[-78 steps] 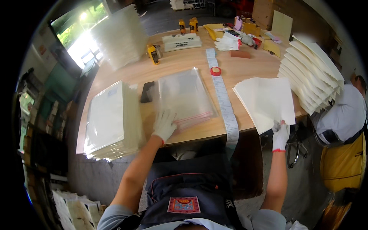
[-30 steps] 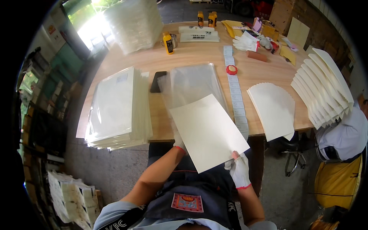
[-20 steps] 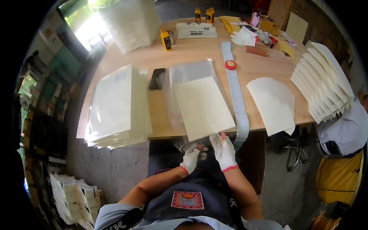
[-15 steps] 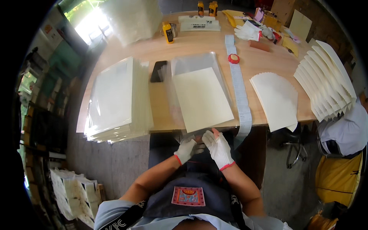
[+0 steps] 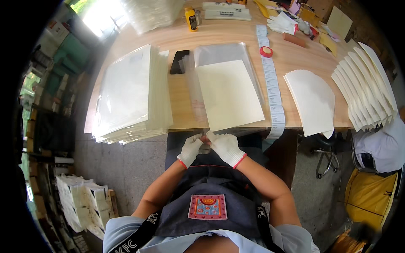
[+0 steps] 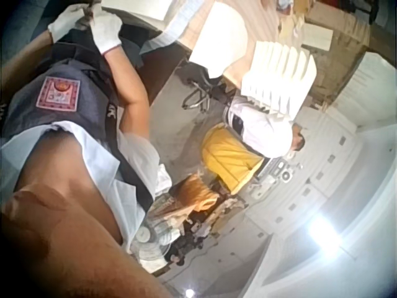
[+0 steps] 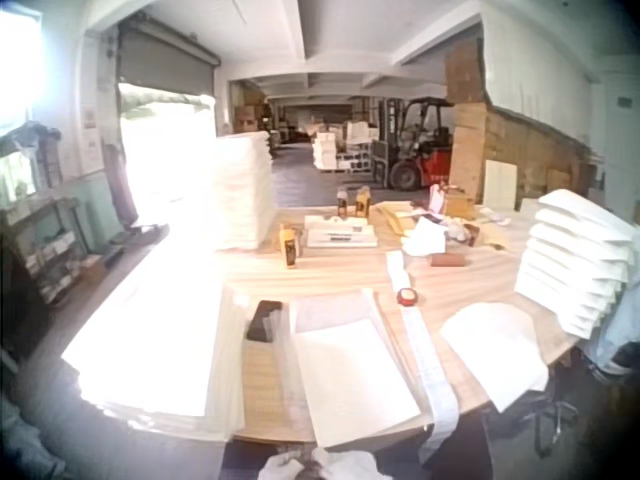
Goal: The person places a book into a clear plastic sleeve, folds the top flap over, and seals it with a strip of adhesive tape. This process is repeated for multiple books, with the person handling each item individually and stacking the finished packages on the table.
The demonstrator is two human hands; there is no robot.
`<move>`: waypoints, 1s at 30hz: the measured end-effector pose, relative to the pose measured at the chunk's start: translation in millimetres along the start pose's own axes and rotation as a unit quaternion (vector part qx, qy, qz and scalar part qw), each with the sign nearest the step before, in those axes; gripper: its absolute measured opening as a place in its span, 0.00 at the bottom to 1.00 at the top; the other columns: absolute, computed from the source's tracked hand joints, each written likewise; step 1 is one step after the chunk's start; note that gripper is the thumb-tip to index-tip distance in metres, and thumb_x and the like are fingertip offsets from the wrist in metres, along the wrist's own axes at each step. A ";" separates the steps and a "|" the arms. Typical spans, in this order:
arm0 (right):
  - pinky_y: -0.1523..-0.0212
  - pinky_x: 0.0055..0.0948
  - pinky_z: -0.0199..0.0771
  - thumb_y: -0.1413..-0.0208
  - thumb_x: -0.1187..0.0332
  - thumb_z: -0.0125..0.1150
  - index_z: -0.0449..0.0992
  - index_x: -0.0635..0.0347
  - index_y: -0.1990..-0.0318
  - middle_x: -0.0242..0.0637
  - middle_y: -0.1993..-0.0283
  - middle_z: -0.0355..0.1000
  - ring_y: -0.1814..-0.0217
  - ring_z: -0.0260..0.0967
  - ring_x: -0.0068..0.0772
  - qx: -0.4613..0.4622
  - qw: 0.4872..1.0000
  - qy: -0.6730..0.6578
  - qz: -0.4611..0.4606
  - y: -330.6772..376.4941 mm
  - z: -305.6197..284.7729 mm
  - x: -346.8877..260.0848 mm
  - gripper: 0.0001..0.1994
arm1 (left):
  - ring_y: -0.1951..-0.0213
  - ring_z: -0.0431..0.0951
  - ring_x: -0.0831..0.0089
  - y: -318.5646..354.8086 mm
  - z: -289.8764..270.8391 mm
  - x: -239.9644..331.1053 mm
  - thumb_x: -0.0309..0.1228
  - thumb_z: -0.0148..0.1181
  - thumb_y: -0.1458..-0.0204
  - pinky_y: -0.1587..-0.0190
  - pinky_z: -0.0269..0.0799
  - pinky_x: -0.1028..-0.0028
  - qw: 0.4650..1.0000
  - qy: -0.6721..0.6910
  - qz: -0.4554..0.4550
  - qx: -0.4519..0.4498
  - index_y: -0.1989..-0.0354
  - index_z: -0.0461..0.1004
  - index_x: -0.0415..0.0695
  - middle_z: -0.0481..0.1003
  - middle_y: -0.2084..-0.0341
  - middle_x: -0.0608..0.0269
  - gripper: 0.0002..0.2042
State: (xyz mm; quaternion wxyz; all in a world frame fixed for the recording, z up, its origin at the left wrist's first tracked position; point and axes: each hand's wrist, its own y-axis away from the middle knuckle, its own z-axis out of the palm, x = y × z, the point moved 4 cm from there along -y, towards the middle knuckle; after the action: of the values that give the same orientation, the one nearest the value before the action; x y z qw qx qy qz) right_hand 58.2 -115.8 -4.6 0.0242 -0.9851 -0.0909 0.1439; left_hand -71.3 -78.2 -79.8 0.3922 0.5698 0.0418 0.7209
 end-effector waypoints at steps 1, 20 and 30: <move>0.77 0.37 0.68 0.52 0.62 0.53 0.65 0.53 0.67 0.34 0.79 0.71 0.76 0.71 0.39 -0.011 1.000 0.012 0.002 -1.9 1.1 -1.4 0.08 | 0.72 0.77 0.69 -0.5 -1.3 0.1 0.29 0.45 0.45 0.69 0.76 0.73 1.000 -0.008 -0.002 0.002 0.59 0.67 0.37 0.75 0.71 0.58 0.10; 0.64 0.35 0.70 0.51 0.61 0.55 0.70 0.59 0.65 0.42 0.68 0.71 0.64 0.69 0.42 -0.014 0.869 -0.177 0.462 275.2 48.2 222.3 0.12 | 0.74 0.75 0.72 26.6 -19.0 25.8 0.26 0.58 0.53 0.72 0.69 0.73 0.887 -0.334 0.280 0.153 0.68 0.71 0.42 0.74 0.72 0.63 0.05; 0.54 0.37 0.62 0.69 0.66 0.67 0.72 0.51 0.62 0.30 0.56 0.65 0.51 0.62 0.35 0.206 0.975 0.070 0.051 69.4 -65.8 104.1 0.20 | 0.72 0.74 0.64 20.0 23.2 52.0 0.28 0.64 0.64 0.73 0.70 0.69 0.626 -0.586 0.501 0.118 0.74 0.72 0.47 0.73 0.66 0.63 0.08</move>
State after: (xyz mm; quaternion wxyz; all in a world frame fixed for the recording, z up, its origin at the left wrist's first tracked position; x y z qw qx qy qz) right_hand 187.2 -166.0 24.2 0.2255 -0.9699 -0.0065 0.0913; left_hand -64.0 -69.1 -20.6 -0.1580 0.8463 -0.4043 0.3089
